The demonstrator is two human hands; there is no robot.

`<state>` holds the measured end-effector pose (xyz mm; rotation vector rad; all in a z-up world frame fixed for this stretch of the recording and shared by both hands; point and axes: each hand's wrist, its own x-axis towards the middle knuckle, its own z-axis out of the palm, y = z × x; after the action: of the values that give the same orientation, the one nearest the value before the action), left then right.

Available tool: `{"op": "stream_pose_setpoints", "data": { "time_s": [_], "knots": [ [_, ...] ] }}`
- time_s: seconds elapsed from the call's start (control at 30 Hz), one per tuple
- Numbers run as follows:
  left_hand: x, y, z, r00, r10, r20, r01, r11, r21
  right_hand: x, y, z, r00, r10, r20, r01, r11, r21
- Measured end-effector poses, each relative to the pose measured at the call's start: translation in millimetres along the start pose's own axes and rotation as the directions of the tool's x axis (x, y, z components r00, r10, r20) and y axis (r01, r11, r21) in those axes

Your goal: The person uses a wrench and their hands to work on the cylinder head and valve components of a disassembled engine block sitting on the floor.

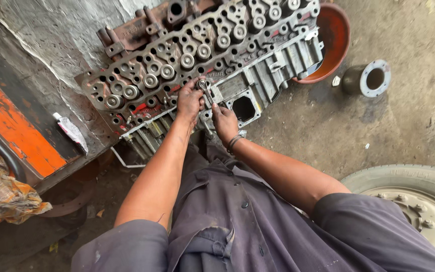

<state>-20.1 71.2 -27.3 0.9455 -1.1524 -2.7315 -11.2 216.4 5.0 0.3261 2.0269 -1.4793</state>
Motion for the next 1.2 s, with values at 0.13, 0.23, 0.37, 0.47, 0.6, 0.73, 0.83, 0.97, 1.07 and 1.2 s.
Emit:
{"op": "stream_pose_setpoints", "data": {
  "time_s": [0.13,0.23,0.37,0.47,0.6,0.73,0.83,0.97,1.07,1.2],
  "knots": [
    [1,3,4,1.000,0.004,-0.018,-0.003,0.999,0.047,16,-38,-47,0.982,-0.189,0.008,0.135,0.676,-0.724],
    [-3,3,5,0.999,-0.015,-0.043,0.019,0.996,0.084,33,-77,-73,0.973,-0.154,0.171,0.218,0.375,-0.901],
    [-7,11,5,0.999,-0.019,-0.029,0.022,0.992,0.126,48,-127,-84,0.823,-0.316,0.473,0.519,0.078,-0.851],
    [-9,17,11,0.999,-0.008,-0.033,0.012,0.994,0.106,62,-158,-80,0.783,-0.232,0.577,0.584,-0.042,-0.810],
    [-16,24,15,0.999,-0.033,-0.042,0.038,0.993,0.108,74,-179,-75,0.793,-0.157,0.589,0.587,-0.060,-0.807],
    [-21,29,18,0.998,-0.036,-0.046,0.041,0.992,0.122,83,-189,-71,0.696,-0.248,0.674,0.655,-0.164,-0.737],
    [-20,27,19,0.999,-0.016,-0.043,0.021,0.992,0.123,86,-189,-70,0.727,-0.180,0.663,0.639,-0.176,-0.749],
    [-16,22,14,0.999,-0.003,-0.040,0.006,0.997,0.078,85,-182,-74,0.751,-0.141,0.645,0.628,-0.153,-0.763],
    [-15,19,7,1.000,-0.018,-0.008,0.019,0.998,0.055,83,-180,-82,0.690,-0.217,0.690,0.663,-0.192,-0.724],
    [-14,14,-2,0.996,-0.024,0.083,0.013,0.991,0.132,83,-179,-89,0.711,-0.224,0.667,0.627,-0.229,-0.745]
  ]
}}
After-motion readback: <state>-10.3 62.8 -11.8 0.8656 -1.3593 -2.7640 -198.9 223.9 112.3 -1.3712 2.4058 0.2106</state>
